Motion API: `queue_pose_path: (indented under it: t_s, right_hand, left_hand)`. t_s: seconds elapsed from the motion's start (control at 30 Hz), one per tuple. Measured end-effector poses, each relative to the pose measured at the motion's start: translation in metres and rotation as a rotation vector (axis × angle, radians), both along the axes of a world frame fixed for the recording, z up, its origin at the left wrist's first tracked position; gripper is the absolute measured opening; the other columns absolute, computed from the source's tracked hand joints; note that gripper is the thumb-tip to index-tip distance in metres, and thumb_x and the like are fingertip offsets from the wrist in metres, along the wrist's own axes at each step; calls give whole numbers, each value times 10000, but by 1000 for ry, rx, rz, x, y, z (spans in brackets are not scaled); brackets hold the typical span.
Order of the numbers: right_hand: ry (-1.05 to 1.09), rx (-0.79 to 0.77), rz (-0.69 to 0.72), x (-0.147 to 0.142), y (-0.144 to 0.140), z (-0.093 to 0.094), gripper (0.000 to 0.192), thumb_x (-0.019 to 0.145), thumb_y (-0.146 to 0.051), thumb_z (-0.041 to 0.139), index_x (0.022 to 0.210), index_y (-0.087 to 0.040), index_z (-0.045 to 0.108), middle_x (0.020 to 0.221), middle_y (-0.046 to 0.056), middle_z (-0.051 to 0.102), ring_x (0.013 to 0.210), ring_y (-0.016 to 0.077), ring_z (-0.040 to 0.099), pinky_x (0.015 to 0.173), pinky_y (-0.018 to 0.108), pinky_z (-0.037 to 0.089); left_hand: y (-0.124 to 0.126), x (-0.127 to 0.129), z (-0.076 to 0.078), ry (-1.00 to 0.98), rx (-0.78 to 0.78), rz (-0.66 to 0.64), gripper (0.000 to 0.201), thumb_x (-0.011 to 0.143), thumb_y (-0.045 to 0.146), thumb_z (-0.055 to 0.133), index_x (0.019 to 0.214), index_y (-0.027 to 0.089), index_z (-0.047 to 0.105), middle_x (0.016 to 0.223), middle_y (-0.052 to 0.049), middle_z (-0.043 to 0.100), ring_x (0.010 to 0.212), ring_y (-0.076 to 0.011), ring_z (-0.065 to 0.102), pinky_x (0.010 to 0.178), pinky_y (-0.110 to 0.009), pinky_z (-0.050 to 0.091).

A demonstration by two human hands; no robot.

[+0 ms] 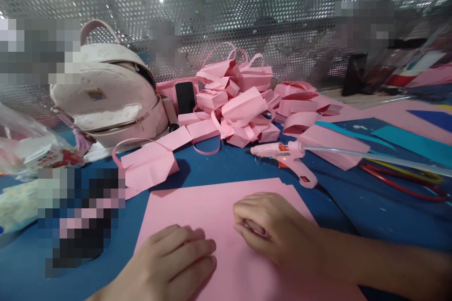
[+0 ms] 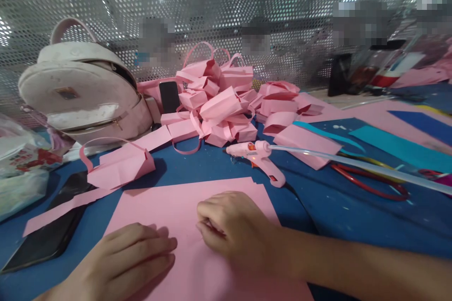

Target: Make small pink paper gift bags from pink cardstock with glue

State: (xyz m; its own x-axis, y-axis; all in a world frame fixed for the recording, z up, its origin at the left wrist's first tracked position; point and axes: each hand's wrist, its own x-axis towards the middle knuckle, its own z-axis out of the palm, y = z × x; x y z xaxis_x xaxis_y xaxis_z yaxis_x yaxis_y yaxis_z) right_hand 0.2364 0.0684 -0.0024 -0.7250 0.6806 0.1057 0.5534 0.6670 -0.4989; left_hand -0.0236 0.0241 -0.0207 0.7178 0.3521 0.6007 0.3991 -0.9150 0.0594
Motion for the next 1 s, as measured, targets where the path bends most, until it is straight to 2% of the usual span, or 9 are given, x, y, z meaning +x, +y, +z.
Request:
queue_pose_path:
  t_s: [0.2, 0.4, 0.53, 0.7, 1.0]
  right_hand:
    - [-14, 91, -6, -2, 0, -3, 276, 821, -101, 494, 701, -221, 277, 629, -61, 386, 592, 120, 320, 576, 300, 206]
    - [-48, 193, -52, -5, -2, -7, 210, 801, -94, 480, 698, -215, 342, 638, -42, 485, 605, 126, 383, 597, 317, 202]
    - [-67, 171, -44, -6, -2, -6, 217, 816, -124, 485, 695, -216, 331, 625, -45, 476, 596, 124, 373, 594, 316, 191]
    - [-63, 190, -59, -7, -2, -8, 218, 831, -134, 471, 691, -216, 326, 619, -45, 463, 592, 125, 354, 590, 319, 181]
    - [-50, 231, -90, -8, -5, -9, 220, 836, -128, 463, 676, -214, 339, 601, -47, 455, 581, 127, 347, 590, 326, 186]
  left_hand:
    - [1, 2, 4, 20, 29, 9, 328, 1054, 137, 404, 1081, 111, 730, 1073, -83, 776, 896, -194, 689, 773, -314, 590]
    - [-1, 3, 10, 68, 8, 32, 208, 1001, 114, 537, 1088, 107, 726, 1076, -82, 777, 868, -199, 709, 768, -321, 602]
    - [-2, 2, 7, 81, 12, 32, 200, 975, 105, 582, 1121, 102, 718, 1105, -83, 770, 892, -201, 707, 791, -326, 606]
    - [0, 1, 1, 118, 11, -4, 253, 988, 102, 536, 1180, 86, 700, 1185, -102, 748, 908, -227, 692, 757, -353, 605]
    - [1, 1, 4, 116, 13, -11, 248, 979, 95, 562, 1185, 81, 698, 1157, -96, 758, 929, -218, 685, 791, -343, 596]
